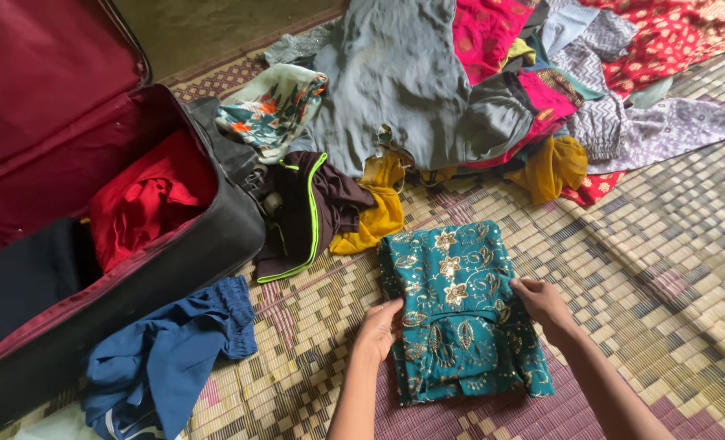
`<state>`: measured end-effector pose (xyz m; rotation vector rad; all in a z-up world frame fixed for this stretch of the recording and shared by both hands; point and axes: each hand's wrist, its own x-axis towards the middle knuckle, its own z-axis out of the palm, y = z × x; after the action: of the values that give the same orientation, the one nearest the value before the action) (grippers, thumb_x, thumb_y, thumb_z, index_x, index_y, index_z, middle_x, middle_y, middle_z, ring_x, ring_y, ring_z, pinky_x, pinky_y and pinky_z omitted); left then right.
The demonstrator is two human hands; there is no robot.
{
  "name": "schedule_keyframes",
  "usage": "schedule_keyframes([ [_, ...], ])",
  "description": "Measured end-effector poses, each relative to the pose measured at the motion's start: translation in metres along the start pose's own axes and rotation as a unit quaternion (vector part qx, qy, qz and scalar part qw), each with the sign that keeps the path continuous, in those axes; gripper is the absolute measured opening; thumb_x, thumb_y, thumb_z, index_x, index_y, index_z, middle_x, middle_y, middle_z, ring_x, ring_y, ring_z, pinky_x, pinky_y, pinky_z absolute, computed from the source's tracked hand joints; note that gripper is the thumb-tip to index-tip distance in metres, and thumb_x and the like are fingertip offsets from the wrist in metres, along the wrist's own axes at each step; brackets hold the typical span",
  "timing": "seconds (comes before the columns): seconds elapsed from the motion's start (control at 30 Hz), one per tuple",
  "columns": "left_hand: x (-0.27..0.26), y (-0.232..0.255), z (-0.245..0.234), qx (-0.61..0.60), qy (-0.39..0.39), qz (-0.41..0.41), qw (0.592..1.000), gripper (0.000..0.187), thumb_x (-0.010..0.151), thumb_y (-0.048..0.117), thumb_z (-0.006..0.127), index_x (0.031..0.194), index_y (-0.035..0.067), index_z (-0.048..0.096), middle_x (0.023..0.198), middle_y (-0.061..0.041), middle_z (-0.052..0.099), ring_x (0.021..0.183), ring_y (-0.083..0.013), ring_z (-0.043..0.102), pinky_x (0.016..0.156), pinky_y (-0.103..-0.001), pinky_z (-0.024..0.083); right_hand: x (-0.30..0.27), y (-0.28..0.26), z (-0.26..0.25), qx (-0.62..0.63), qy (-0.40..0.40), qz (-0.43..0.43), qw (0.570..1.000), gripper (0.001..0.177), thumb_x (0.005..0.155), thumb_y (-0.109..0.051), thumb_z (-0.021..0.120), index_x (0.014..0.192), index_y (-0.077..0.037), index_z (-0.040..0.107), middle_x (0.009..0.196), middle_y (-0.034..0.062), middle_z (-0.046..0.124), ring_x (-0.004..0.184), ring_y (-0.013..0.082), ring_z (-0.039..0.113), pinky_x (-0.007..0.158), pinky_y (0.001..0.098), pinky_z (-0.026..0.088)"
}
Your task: The person folds several garments on a woven mat and places them into an open suitcase. They fold a teal embroidered dress, a gray top, a pink patterned dress, a yellow top, and dark trousers, then pack each item into the suitcase.
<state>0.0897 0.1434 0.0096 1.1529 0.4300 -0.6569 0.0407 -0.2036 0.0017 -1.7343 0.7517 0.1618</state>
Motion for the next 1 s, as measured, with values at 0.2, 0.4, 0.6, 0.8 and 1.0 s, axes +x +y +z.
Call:
schedule_keyframes([
  [0.2, -0.011, -0.002, 0.009, 0.049, 0.115, 0.029, 0.992, 0.026, 0.084, 0.026, 0.080, 0.105, 0.010, 0.079, 0.100, -0.002, 0.080, 0.096, -0.0181, 0.071, 0.095, -0.036, 0.052, 0.005, 0.005, -0.001, 0.015, -0.057, -0.013, 0.998, 0.041, 0.090, -0.037, 0.077, 0.111, -0.002, 0.081, 0.080, 0.0060, 0.072, 0.064, 0.0118, 0.058, 0.057, 0.0300, 0.045],
  [0.4, -0.027, 0.008, 0.014, 0.074, 0.218, 0.098, 0.968, 0.039, 0.081, 0.036, 0.087, 0.103, 0.005, 0.078, 0.099, -0.004, 0.078, 0.092, -0.0136, 0.067, 0.094, -0.035, 0.050, -0.004, 0.009, 0.001, -0.026, 0.069, -0.031, 0.997, 0.039, 0.091, -0.036, 0.075, 0.110, -0.002, 0.081, 0.087, 0.0113, 0.077, 0.066, 0.0153, 0.063, 0.062, 0.0374, 0.053],
  [0.6, -0.029, 0.001, -0.001, 0.113, 0.144, 0.040, 0.982, 0.052, 0.097, 0.054, 0.071, 0.105, 0.003, 0.073, 0.084, -0.001, 0.057, 0.072, -0.0156, 0.060, 0.077, -0.034, 0.055, -0.016, 0.003, -0.002, -0.130, 0.025, -0.088, 0.987, 0.061, 0.091, -0.059, 0.068, 0.116, -0.003, 0.074, 0.097, 0.0111, 0.077, 0.080, 0.0167, 0.072, 0.075, 0.0367, 0.057],
  [0.8, -0.062, -0.020, 0.003, 0.247, 0.188, 0.106, 0.945, 0.033, 0.085, 0.037, 0.078, 0.099, 0.007, 0.080, 0.088, -0.001, 0.080, 0.077, -0.0107, 0.071, 0.074, -0.030, 0.054, -0.036, 0.017, -0.009, -0.207, -0.015, -0.018, 0.978, 0.062, 0.085, -0.058, 0.072, 0.100, 0.002, 0.078, 0.093, 0.0261, 0.081, 0.082, 0.0355, 0.076, 0.075, 0.0502, 0.061],
  [1.0, -0.085, -0.029, 0.014, 0.290, 0.207, 0.089, 0.930, 0.040, 0.089, 0.042, 0.079, 0.111, 0.011, 0.071, 0.092, -0.001, 0.079, 0.083, -0.0105, 0.072, 0.077, -0.026, 0.053, -0.063, 0.027, 0.005, -0.204, 0.035, -0.026, 0.978, 0.065, 0.088, -0.053, 0.071, 0.128, -0.003, 0.058, 0.107, 0.0215, 0.073, 0.082, 0.0308, 0.077, 0.074, 0.0466, 0.063],
])
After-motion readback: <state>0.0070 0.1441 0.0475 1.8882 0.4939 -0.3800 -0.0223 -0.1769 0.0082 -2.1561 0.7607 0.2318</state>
